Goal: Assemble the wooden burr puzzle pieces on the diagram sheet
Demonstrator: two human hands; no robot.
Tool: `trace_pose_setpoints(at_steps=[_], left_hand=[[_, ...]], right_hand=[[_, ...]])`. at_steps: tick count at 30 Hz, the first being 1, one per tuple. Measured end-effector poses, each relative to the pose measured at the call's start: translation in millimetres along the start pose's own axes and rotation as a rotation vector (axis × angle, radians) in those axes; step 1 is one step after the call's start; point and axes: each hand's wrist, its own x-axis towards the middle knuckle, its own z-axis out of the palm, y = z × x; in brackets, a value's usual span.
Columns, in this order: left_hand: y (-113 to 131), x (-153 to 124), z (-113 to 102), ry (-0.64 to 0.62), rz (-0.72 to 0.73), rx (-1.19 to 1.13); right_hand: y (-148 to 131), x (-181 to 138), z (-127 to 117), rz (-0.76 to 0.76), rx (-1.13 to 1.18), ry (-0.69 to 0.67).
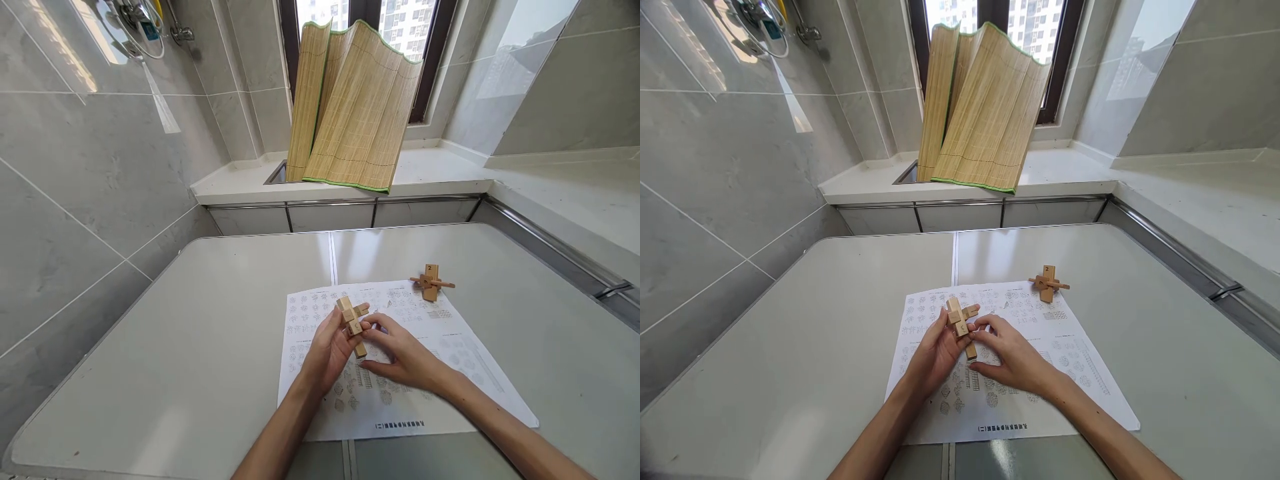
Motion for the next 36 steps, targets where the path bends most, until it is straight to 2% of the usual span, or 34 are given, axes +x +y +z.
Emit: trace_pose_setpoints(at_steps=[12,18,24,28,32,36], left_hand=[[1,0,2,-0.053,-0.036,-0.025],[5,-1,7,-0.009,-0.040,-0.068],[6,0,7,-0.003,-0.031,-0.104],[7,0,9,0.041,-0.031,-0.106],[5,0,8,0.084,-0.083,-0.033],[-1,2,4,0.061,-0.169,0.057]], right_hand=[[2,-1,0,-0.008,0.017,0.004],[4,1,0,0.007,0.087,0.009],[2,3,-10,0.270,0.282,0.109],[5,4,-16,0.378,0.596,0.200],[9,4,-18,0.430,0.924,0.232],[10,5,-19,0.399,1.086,0.185]])
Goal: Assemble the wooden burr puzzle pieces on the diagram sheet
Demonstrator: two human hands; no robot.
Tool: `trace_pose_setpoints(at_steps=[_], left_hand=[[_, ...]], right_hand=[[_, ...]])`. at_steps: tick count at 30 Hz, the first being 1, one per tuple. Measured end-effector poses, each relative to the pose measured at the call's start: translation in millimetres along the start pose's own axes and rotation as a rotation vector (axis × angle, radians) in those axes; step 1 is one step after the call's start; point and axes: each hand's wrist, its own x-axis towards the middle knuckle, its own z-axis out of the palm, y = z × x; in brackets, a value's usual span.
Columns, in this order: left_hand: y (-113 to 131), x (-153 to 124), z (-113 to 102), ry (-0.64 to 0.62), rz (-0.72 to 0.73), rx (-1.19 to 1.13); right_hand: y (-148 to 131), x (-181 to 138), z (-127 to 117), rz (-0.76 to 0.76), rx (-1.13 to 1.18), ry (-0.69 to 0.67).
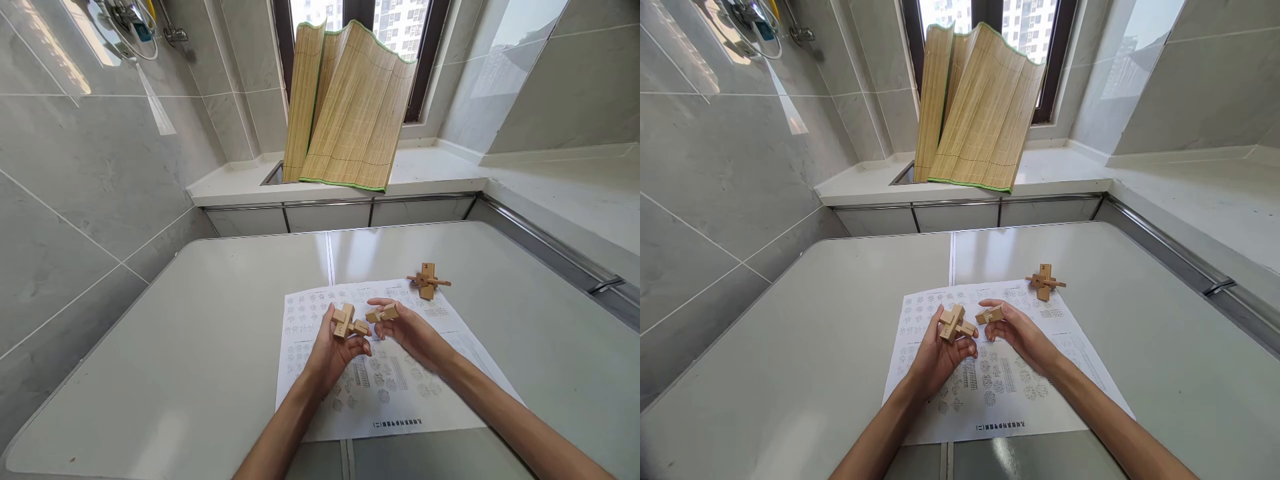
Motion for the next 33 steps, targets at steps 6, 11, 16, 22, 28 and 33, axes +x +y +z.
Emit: trace_pose_setpoints(at_steps=[6,11,16,22,28,33], left_hand=[[-5.3,0.9,2.3,-0.125,-0.046,0.115],[-3.6,-1.7,4.9,-0.143,-0.029,0.209],[-5.3,-3.2,6.2,-0.088,-0.004,0.327],[-10.6,-2.6,3.9,-0.026,0.002,0.407],[-10.9,-1.9,2.7,-0.067,-0.021,0.397],[-11.3,-1.2,2.2,-0.055,-0.027,0.379]], right_hand=[[-0.1,-1.9,0.7,0.029,-0.072,-0.054],[4.0,-2.1,-0.1,0.055,-0.133,-0.088],[4.6,-2.3,0.3,0.054,-0.218,-0.073],[1.3,-4.2,4.3,0.038,-0.247,-0.028],[-0.1,-3.8,6.9,0.022,-0.246,-0.016],[6.7,-3.2,5.9,0.049,-0.177,-0.030]])
